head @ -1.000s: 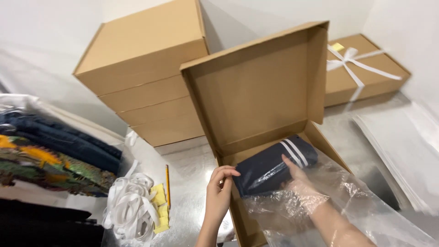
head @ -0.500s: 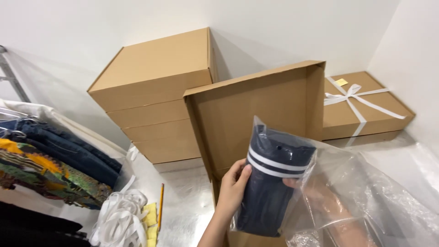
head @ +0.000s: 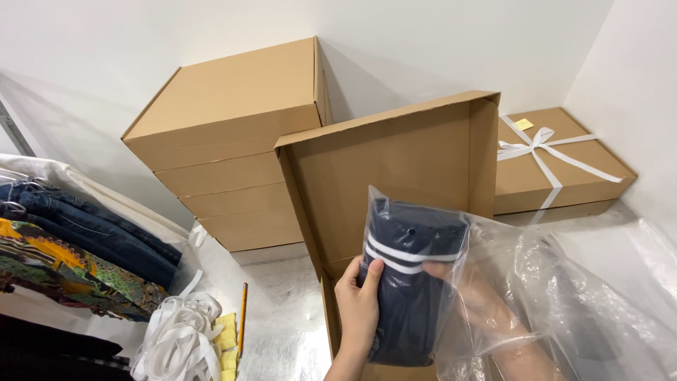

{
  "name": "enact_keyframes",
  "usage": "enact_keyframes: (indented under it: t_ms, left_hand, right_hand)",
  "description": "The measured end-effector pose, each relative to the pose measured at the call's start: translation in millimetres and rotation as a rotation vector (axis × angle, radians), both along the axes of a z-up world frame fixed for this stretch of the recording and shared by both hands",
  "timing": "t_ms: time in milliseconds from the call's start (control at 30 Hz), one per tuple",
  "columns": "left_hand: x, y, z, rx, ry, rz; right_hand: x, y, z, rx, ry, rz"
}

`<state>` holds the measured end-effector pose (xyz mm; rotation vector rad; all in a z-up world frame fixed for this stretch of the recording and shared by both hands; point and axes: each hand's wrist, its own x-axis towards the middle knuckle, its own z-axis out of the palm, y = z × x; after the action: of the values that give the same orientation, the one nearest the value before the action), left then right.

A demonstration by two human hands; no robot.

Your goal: The person places a plastic bag into a cardboard box and closes it. They then handle a yellow sticky note and a white ribbon. Later, they open another box, remove a folded dark blue garment from a plastic bag, and hang it on a green hanger on a clothing rack.

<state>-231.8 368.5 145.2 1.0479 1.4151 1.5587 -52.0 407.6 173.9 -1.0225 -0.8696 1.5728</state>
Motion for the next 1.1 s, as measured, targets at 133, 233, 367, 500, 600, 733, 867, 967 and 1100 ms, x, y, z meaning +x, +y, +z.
enact_keyframes:
  t_ms: [133,233,367,500,600,733,867,967,1100]
  left_hand:
    - [-5.3,-2.7,-12.8,0.087,0.128,0.084]
    - [-10.5,-5.8,-15.3,0.171,0.261,0.156]
    - [-22.7,-10.1,-10.1,0.329,0.523,0.285]
    - [-44.6,-11.5,-30.8,0.372,0.666,0.344]
    - [-59.7,-13.1,-42.0,0.317,0.738,0.433]
    - [-79.5,-18.3,-41.7,0.228,0.671,0.530]
    - [-105.0,-23.8,-41.9,0.125,0.618,0.634]
    - [-119.8,-33.7,-34.1,0.002,0.493,0.693]
    - [-136.8,-42.2,-40.0,-0.015,0.491,0.741]
  right_hand:
    - [17.2,20.0,-73.8,0.006,-0.092,0.013]
    - [29.5,36.8,-122.3,0.005,-0.196,0.038]
    - [-6.7,7.2,-11.8,-0.155,-0.106,-0.128]
    - [6.2,8.4,-36.3,0.011,0.119,-0.123]
    - [9.2,9.5,-27.8,0.132,0.100,-0.114]
    - [8.8,-1.4,6.9,0.181,0.098,-0.193]
    - [79.6,38.9,-128.0,-0.020,0.277,-0.062]
    - [72.1,21.8,-60.5,-0.168,0.143,-0.297]
    - [100.0,40.6,-91.2,-0.161,0.272,-0.273]
